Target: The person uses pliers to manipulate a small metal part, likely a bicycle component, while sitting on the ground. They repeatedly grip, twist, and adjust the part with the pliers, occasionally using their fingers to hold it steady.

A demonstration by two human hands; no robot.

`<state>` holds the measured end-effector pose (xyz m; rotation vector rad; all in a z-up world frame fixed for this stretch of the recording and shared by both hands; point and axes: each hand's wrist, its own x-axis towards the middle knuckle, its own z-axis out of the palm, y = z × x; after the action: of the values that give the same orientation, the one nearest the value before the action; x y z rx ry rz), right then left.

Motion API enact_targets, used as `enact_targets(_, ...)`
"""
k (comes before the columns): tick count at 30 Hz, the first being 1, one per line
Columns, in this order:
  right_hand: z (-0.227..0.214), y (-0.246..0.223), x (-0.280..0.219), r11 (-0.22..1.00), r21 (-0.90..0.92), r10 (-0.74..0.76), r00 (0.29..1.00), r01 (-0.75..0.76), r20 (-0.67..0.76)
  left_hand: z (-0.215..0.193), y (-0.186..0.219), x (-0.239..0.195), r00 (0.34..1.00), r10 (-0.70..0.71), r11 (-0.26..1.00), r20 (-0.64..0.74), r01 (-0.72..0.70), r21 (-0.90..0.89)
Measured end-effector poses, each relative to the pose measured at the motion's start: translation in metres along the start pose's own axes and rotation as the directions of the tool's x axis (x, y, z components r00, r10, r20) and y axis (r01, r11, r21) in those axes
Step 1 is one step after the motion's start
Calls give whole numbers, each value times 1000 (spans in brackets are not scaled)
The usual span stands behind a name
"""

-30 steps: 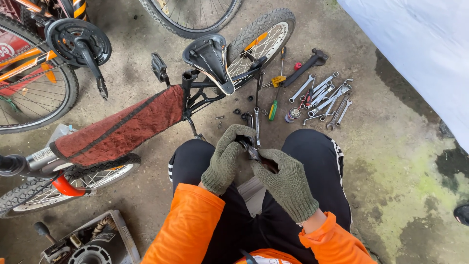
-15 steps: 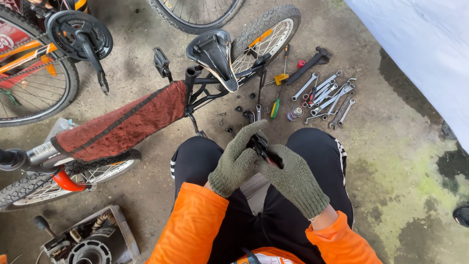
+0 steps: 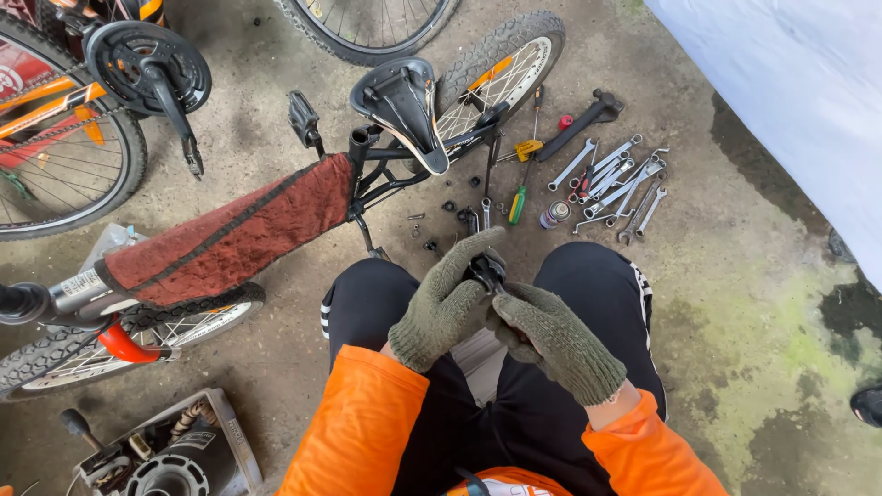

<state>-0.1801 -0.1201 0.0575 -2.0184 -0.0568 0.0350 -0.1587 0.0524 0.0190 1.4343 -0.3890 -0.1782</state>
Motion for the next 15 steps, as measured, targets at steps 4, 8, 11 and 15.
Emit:
enact_targets(4,-2,-2,-4,999,-38,-8,1000,9,18,0,22,3,988,-145,987,-50,148,57)
enact_targets(8,-9,-3,-4,995,-94,-17,999,21,39,-4,35,8,973,-217,973,-76,222,67)
enact_targets(11,-13,-4,-7,991,-133,-23,998,30,55,-5,42,10,952,-256,963,-166,267,48)
enact_targets(15,-9,-11,-10,981,-190,-33,996,48,83,-2,27,5,955,-243,965,-173,256,62)
